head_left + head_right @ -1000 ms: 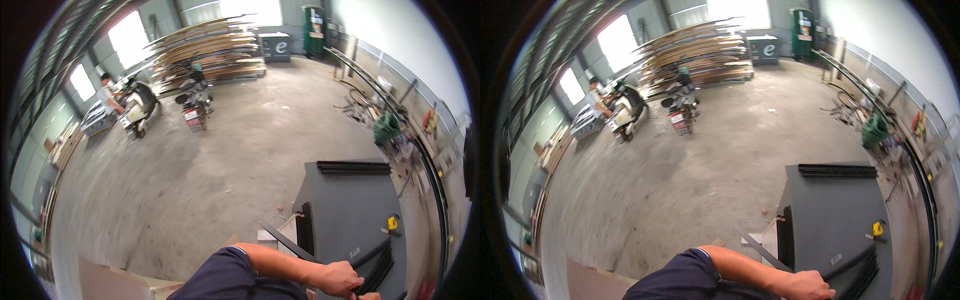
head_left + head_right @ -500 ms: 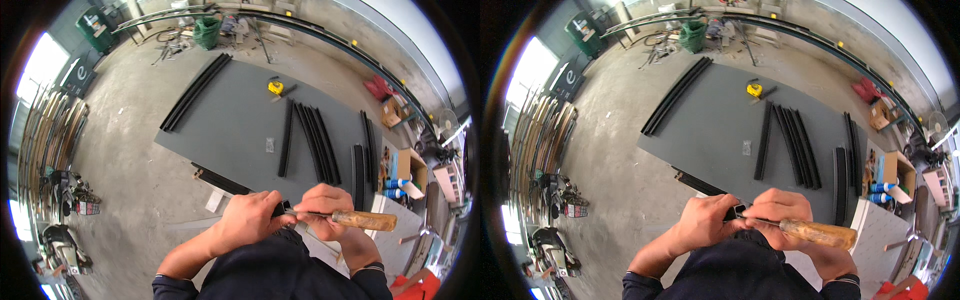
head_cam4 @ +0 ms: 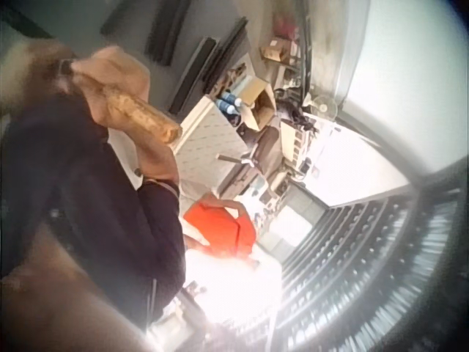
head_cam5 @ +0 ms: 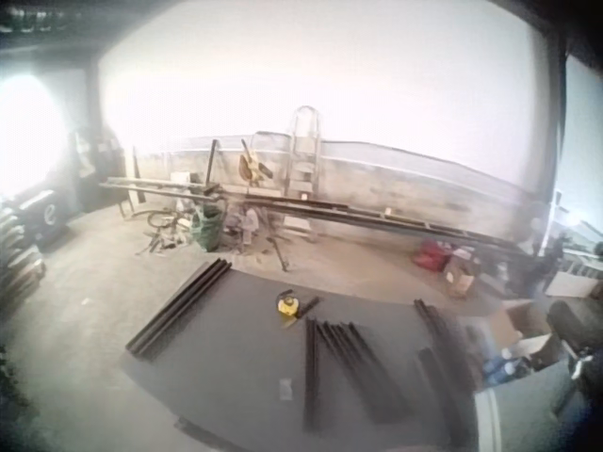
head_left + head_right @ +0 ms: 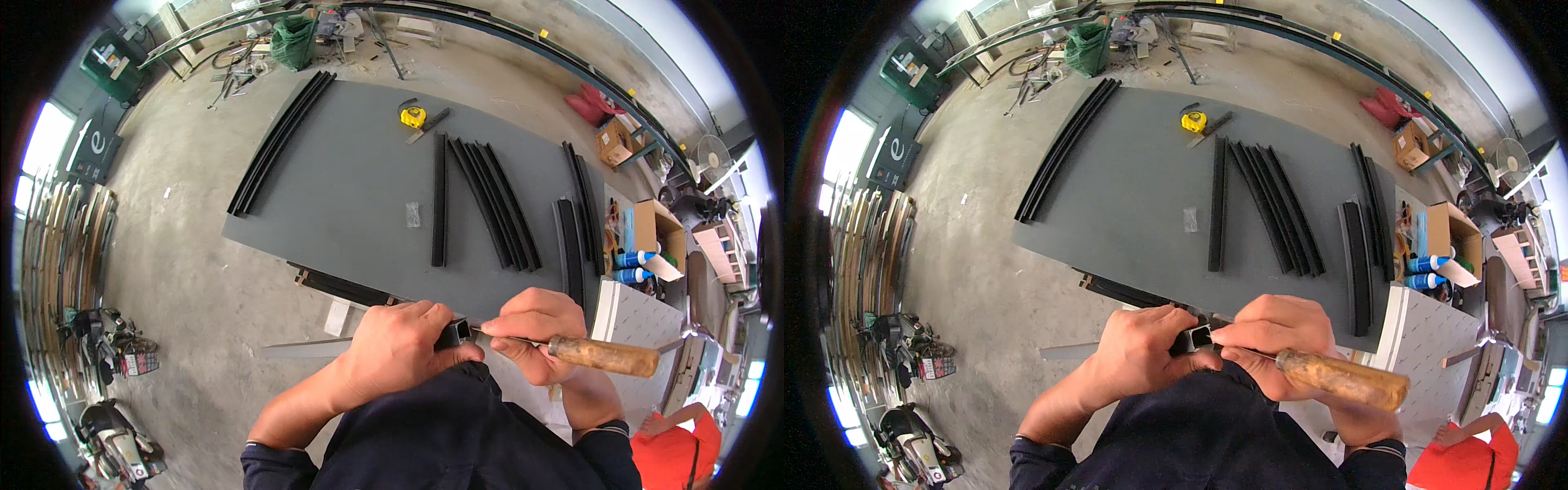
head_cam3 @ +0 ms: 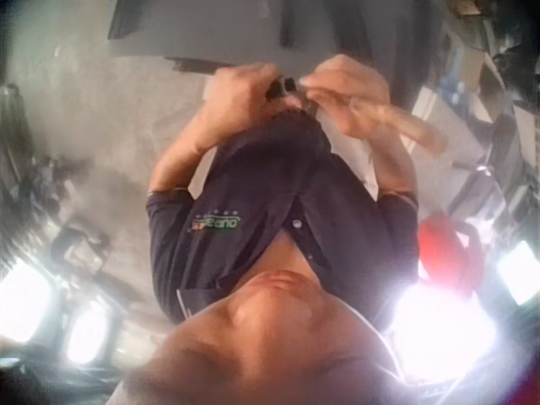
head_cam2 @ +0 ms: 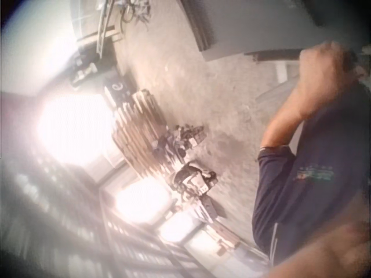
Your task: The person uses a hand tool to shave or deburr the edges and inner surfaces of black aluminum extrusions over a work table.
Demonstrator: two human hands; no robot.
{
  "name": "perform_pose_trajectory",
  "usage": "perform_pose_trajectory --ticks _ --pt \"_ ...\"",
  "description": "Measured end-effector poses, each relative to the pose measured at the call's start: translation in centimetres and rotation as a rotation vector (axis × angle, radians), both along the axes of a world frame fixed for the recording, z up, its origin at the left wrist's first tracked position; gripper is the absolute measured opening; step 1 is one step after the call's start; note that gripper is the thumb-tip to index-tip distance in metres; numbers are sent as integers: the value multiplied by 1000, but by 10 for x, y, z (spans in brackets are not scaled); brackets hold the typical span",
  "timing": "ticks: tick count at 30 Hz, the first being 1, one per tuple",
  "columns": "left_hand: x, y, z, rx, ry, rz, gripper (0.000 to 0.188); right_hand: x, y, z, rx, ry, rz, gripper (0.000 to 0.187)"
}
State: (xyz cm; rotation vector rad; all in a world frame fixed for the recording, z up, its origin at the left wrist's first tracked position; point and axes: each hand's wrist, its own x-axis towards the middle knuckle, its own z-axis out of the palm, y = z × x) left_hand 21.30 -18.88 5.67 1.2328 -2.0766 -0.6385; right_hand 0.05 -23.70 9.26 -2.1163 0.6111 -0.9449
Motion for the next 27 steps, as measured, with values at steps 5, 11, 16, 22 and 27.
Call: perform_pose_trajectory --ticks 5,11,16,22,27 --pt "-4 -1 -3 13 29 -62 53 3 1 1 4 66 2 18" --pt "-3 1 -6 103 -109 -130 54 7 4 7 15 226 44 21" --pt "-4 5 -8 73 -156 -109 50 2 10 6 -8 260 151 22" --pt "-2 5 -2 103 -169 -98 45 5 15 3 -42 214 25 24" --pt "1 8 -1 59 -158 -93 49 -5 16 4 -40 256 121 21"
